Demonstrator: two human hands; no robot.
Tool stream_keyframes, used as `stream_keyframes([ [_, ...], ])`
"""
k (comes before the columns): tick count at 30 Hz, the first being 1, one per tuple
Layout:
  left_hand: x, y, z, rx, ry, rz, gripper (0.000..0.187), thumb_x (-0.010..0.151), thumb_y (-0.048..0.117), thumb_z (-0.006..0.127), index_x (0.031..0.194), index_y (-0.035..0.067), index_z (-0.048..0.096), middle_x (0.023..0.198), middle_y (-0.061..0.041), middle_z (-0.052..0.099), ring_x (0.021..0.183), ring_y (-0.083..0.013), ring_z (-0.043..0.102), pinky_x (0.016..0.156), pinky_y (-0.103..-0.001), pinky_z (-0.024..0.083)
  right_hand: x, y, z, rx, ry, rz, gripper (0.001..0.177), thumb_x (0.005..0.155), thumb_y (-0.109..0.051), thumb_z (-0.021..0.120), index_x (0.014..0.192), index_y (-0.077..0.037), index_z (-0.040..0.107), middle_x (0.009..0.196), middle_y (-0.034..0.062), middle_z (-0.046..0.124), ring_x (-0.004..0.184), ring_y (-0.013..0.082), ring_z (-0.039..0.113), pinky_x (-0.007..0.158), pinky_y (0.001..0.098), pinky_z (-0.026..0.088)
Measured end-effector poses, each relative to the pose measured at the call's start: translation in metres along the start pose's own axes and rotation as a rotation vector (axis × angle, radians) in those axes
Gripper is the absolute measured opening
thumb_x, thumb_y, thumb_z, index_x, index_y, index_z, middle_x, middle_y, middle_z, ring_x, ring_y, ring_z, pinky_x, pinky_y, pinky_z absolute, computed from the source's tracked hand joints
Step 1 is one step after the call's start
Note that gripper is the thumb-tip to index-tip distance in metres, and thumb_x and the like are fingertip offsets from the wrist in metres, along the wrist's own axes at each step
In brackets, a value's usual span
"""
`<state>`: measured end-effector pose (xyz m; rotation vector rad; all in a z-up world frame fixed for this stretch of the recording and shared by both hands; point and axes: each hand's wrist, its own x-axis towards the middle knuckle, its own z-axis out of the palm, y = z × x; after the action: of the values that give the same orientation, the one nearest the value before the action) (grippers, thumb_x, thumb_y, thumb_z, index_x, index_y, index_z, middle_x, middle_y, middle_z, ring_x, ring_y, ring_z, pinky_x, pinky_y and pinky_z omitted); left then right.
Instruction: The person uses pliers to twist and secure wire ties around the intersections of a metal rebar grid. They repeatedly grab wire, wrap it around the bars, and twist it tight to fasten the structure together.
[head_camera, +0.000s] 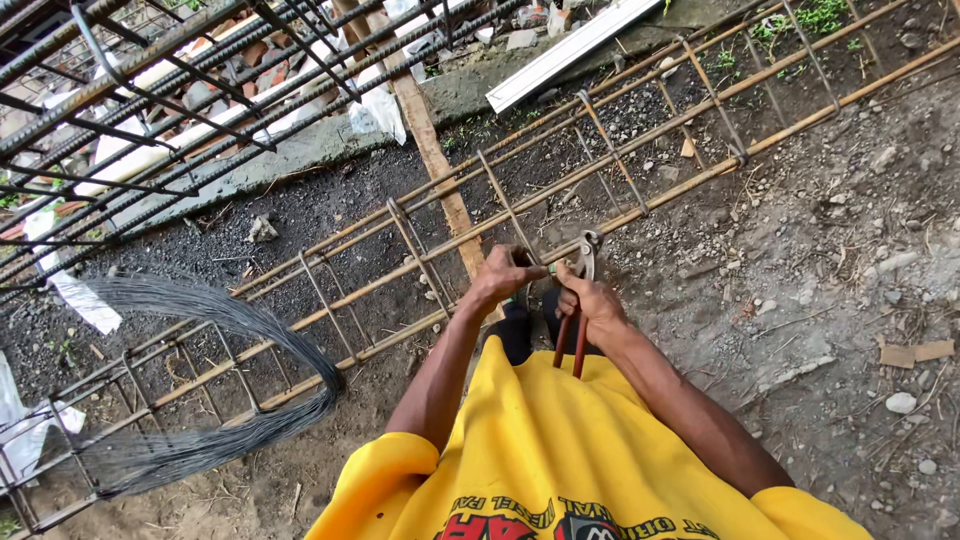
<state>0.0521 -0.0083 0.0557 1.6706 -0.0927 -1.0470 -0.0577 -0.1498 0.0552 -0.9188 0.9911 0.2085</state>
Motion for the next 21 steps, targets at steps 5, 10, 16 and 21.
stream_keyframes([
  [5,0.004,-0.002,-0.002,0.03,-0.028,-0.007,0.02,0.076,0.018,0.078,0.07,0.005,0.063,0.065,-0.008,0.054,0.065,-0.0213,0.053,0.059,-0.032,0.041,-0.031,-0.016,0.016,0.086,0.007,0.038,0.041,0.09,-0.043,0.077,0.074,-0.01,0.059,0.048,-0.0032,0.041,0.04,0.0117,0.047,0.053,0.0351,0.053],
  [10,0.004,0.008,-0.005,0.086,-0.046,0.003,0.019,0.077,0.018,0.076,0.071,0.005,0.063,0.064,-0.011,0.055,0.064,-0.0226,0.054,0.06,-0.034,0.042,-0.039,-0.022,-0.007,0.07,0.205,-0.08,0.047,0.09,-0.045,0.078,0.073,-0.007,0.056,0.05,0.0018,0.047,0.041,0.0164,0.053,0.049,0.0376,0.055],
  [16,0.025,-0.033,0.003,0.09,-0.013,-0.034,0.021,0.074,0.023,0.08,0.073,0.005,0.069,0.066,-0.011,0.06,0.062,-0.0203,0.057,0.055,-0.033,0.044,-0.033,-0.06,-0.06,-0.124,0.102,-0.167,0.038,0.088,-0.035,0.083,0.087,-0.001,0.065,0.063,0.0119,0.06,0.048,0.0248,0.064,0.047,0.0436,0.059],
  [21,0.005,-0.004,-0.004,-0.054,-0.062,-0.044,0.022,0.079,0.018,0.081,0.074,0.002,0.066,0.059,-0.008,0.06,0.05,-0.0135,0.056,0.044,-0.021,0.042,-0.076,-0.078,-0.064,-1.162,-0.033,-0.493,0.069,0.091,-0.01,0.062,0.154,-0.007,0.035,0.095,0.0361,0.063,0.088,0.0515,0.069,0.073,0.0562,0.056],
])
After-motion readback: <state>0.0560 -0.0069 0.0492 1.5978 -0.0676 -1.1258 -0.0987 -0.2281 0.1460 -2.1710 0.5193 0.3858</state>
